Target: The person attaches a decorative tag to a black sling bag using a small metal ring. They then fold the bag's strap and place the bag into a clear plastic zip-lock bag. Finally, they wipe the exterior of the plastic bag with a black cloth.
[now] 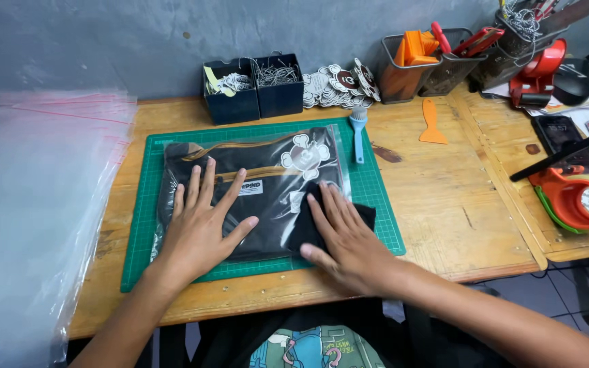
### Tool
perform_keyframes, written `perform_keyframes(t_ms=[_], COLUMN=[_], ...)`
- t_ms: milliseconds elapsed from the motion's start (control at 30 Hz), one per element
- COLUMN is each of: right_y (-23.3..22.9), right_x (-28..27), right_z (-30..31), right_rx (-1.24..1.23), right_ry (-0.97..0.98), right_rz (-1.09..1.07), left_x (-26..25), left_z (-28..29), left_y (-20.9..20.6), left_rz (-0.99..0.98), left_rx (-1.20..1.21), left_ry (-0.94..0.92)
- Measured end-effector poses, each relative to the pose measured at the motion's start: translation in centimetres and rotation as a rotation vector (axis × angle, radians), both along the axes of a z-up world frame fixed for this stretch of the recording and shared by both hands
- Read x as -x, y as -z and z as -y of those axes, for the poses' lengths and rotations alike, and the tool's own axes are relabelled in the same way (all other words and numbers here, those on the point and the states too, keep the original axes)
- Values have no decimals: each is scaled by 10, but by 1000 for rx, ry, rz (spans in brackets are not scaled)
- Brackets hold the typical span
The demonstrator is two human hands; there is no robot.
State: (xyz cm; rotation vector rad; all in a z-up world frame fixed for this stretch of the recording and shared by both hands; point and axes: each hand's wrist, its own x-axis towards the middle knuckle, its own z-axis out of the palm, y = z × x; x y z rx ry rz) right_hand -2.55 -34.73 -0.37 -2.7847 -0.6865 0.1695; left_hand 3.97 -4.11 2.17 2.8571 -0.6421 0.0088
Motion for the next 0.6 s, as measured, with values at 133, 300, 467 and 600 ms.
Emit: perform_keyframes(t_ms=[133, 300, 467, 600], right_y=[20, 21, 13, 3], right_x=[-79, -164, -143, -61], right_z=[-3, -13, -12, -6], right_rx=[-78, -233, -240, -66], right_ry=[127, 207, 188, 53], right_rz=[2, 55, 8, -5], left_x=[-1, 0, 0, 1], left_z=[0, 1, 1, 2], left_y=[2, -1, 4, 6], left_rz=[-22, 1, 31, 57], left_rx=[0, -11, -7, 15], left_ry=[0, -50, -77, -84])
